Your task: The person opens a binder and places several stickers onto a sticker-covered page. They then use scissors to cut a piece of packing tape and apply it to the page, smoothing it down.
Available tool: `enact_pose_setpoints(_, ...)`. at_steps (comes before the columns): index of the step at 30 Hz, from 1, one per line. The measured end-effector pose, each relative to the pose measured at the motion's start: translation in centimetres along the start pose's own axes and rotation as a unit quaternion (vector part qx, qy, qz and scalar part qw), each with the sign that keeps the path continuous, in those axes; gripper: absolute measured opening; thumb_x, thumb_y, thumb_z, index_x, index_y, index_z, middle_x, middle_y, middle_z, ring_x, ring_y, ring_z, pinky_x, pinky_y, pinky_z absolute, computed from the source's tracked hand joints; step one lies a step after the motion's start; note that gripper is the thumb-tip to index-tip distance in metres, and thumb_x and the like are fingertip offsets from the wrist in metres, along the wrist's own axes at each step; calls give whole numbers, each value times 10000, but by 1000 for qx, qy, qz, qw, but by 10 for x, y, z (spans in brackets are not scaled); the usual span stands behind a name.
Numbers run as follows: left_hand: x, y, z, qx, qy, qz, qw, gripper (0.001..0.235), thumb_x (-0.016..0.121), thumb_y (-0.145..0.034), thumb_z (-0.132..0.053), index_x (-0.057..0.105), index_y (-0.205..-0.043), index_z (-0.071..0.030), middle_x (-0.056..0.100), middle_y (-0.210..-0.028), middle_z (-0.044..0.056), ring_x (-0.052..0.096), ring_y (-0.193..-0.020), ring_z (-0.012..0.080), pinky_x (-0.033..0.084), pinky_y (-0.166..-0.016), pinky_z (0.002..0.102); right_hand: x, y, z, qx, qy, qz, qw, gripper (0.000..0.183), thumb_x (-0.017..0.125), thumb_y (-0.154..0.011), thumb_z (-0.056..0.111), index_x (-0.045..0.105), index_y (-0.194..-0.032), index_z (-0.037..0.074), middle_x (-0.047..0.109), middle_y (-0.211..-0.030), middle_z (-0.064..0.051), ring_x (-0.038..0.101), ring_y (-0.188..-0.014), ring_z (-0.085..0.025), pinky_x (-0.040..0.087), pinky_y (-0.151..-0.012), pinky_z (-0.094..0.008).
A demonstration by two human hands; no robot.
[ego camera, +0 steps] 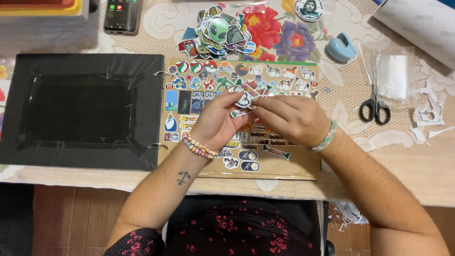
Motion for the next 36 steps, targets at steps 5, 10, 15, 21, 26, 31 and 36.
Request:
enact_pose_setpoints(5, 29, 12, -12, 11, -33, 21, 999, 298, 500, -1035, -123, 464, -1276, 47, 606, -1177, 308, 692, -1054, 394, 616, -917, 512, -1, -1, 1, -10, -49, -17, 999, 95, 677, -957, 54, 771, -967, 47, 744, -904, -123, 721, -778, -227, 596, -709, -297)
enact_pose_setpoints(10, 39, 17, -11, 7, -58, 25, 998, 305, 514, -1028, -112, 487, -1286, 48, 607, -1186, 293, 681, -1085, 379, 588, -948, 508, -2, 12, -4, -6, -24, -29, 999, 95, 696, -957, 66, 779, -911, 74, 756, -902, -96, 721, -769, -203, 589, -699, -290)
enact_pose_setpoints(15, 59, 30, -16, 6, -61, 23, 998, 360, 553, -1001, -96, 492, -1316, 66, 602, -1260, 324, 668, -1105, 385, 593, -938, 499, -3, 31, -10, 37, -74, -95, 992, 120, 685, -961, 25, 775, -890, 61, 752, -924, -101, 726, -791, -231, 589, -726, -330)
enact_pose_setpoints(21, 47, 24, -17, 21, -68, 17, 997, 341, 619, -962, -37, 513, -1276, 47, 612, -1268, 333, 666, -1111, 407, 590, -947, 507, -44, 29, 15, 40, -79, -100, 991, 82, 726, -899, 23, 796, -895, 65, 781, -923, -155, 730, -749, -257, 583, -682, -328)
enact_pose_setpoints(26, 52, 27, -21, 56, -93, -51, 993, 347, 675, -879, 54, 542, -1195, 3, 673, -1188, 233, 698, -1060, 339, 614, -926, 428, -64, 42, 68, 38, -119, -47, 991, 69, 740, -873, 40, 735, -939, 22, 727, -914, -169, 708, -749, -251, 612, -687, -314)
enact_pose_setpoints(31, 45, 22, -20, 79, -99, -133, 983, 296, 714, -811, 127, 609, -1010, -65, 701, -1073, 167, 731, -930, 279, 641, -810, 312, -45, 76, 98, 61, -119, 10, 991, 104, 647, -945, 58, 709, -999, -7, 719, -943, -142, 723, -791, -237, 652, -745, -338)
enact_pose_setpoints(36, 41, 20, -20, 87, -119, -130, 980, 284, 714, -809, 124, 628, -1007, -60, 713, -1016, 158, 747, -939, 300, 640, -832, 320, -39, 83, 95, 129, -113, 79, 982, 241, 467, -1033, 131, 671, -1093, 18, 695, -1028, -139, 708, -854, -281, 614, -788, -367)
Point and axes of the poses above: each hand's wrist, its own y-axis away from the middle knuckle, its own x-axis out of the palm, z = x × y, the point moved 3 cm from there along -y, towards the middle knuckle
